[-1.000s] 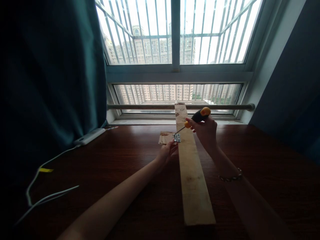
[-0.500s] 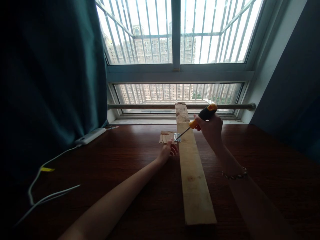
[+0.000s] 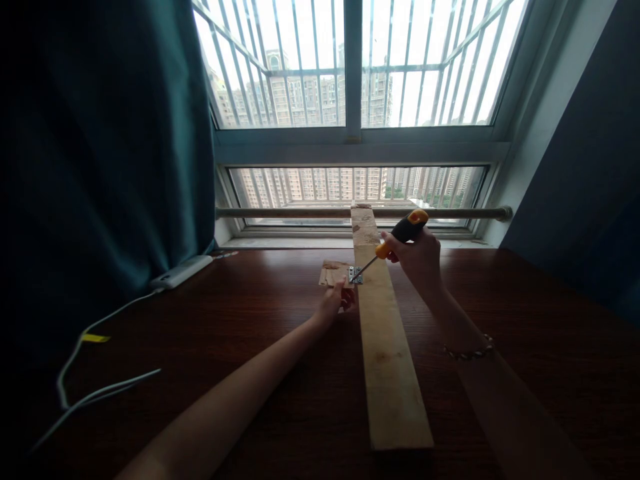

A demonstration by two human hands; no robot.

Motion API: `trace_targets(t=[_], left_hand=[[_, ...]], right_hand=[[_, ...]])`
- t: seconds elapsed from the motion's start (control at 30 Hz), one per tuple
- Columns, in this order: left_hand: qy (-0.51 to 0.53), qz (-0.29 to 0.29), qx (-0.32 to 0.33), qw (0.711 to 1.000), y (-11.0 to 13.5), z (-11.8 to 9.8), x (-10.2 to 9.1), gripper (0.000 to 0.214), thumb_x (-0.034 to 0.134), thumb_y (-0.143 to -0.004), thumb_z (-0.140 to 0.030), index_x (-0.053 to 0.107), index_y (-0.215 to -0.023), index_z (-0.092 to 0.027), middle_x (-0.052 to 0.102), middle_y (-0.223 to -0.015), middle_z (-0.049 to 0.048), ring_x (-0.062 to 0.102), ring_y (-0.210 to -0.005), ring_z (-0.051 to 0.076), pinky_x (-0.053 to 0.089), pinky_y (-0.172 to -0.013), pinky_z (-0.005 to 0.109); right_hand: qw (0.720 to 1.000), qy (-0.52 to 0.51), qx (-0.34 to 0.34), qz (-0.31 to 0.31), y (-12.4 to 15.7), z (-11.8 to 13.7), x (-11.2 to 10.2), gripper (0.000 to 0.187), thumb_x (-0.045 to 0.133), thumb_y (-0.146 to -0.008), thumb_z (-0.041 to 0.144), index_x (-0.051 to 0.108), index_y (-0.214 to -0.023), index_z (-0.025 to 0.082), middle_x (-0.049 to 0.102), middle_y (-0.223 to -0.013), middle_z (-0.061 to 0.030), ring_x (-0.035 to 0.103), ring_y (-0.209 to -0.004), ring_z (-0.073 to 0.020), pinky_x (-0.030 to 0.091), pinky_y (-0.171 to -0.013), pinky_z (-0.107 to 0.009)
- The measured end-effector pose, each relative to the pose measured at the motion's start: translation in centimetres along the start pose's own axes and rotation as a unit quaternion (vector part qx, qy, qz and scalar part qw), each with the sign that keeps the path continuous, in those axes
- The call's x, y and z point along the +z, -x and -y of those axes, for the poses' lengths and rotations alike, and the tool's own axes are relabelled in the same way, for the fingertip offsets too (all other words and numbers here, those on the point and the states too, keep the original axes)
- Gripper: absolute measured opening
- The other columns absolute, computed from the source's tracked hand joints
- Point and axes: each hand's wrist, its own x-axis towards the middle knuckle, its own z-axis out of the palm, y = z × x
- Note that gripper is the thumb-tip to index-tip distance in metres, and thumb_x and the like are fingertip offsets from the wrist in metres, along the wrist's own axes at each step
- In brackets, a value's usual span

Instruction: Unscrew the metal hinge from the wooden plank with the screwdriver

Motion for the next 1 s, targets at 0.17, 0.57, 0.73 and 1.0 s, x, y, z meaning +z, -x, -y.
trace_targets(t=[0.17,0.57,0.73,1.0], left_hand=[[-0.013,0.003,0.003,1.0,0.2,-0.2,0.0,0.062,0.029,-0.078,-0.061,0.052,-0.044,-0.014,0.05,-0.044,0.0043,0.04,-0.038,0.009,0.027,-0.042,0.025],[-0.03,0.013,0.036,0.999,0.2,0.0,-0.3,0.061,0.029,-0.079,-0.058,0.051,-0.042,-0.015,0.049,-0.042,0.0042,0.036,-0.038,0.009,0.026,-0.043,0.025],[-0.03,0.026,0.045,0.998,0.1,0.0,-0.3,0.061,0.028,-0.081,-0.055,0.054,-0.043,-0.014,0.053,-0.046,0.0061,0.038,-0.041,0.009,0.028,-0.045,0.025],[-0.021,-0.003,0.059,0.998,-0.3,0.7,-0.2,0.059,0.031,-0.081,-0.054,0.06,-0.051,-0.013,0.058,-0.051,0.007,0.043,-0.046,0.011,0.035,-0.052,0.026]], right_hand=[[0.998,-0.042,-0.006,0.05,0.0,-0.1,0.0,0.036,0.074,-0.058,0.043,0.056,-0.065,0.012,0.057,-0.045,-0.0018,0.053,-0.033,-0.0138,0.044,-0.03,-0.023],[0.96,-0.196,0.045,0.196,-0.1,1.1,-1.4,0.042,0.08,-0.052,0.029,0.055,-0.084,0.014,0.067,-0.084,-0.0089,0.066,-0.063,-0.0208,0.058,-0.062,-0.037],[0.976,-0.155,0.021,0.153,0.1,1.3,-1.0,0.043,0.08,-0.052,0.033,0.055,-0.083,0.015,0.067,-0.073,-0.0048,0.064,-0.054,-0.0183,0.056,-0.049,-0.03],[0.999,0.018,-0.028,0.035,0.6,0.9,-0.3,0.038,0.075,-0.056,0.046,0.056,-0.063,0.014,0.059,-0.047,-0.0024,0.057,-0.039,-0.0166,0.046,-0.035,-0.025]])
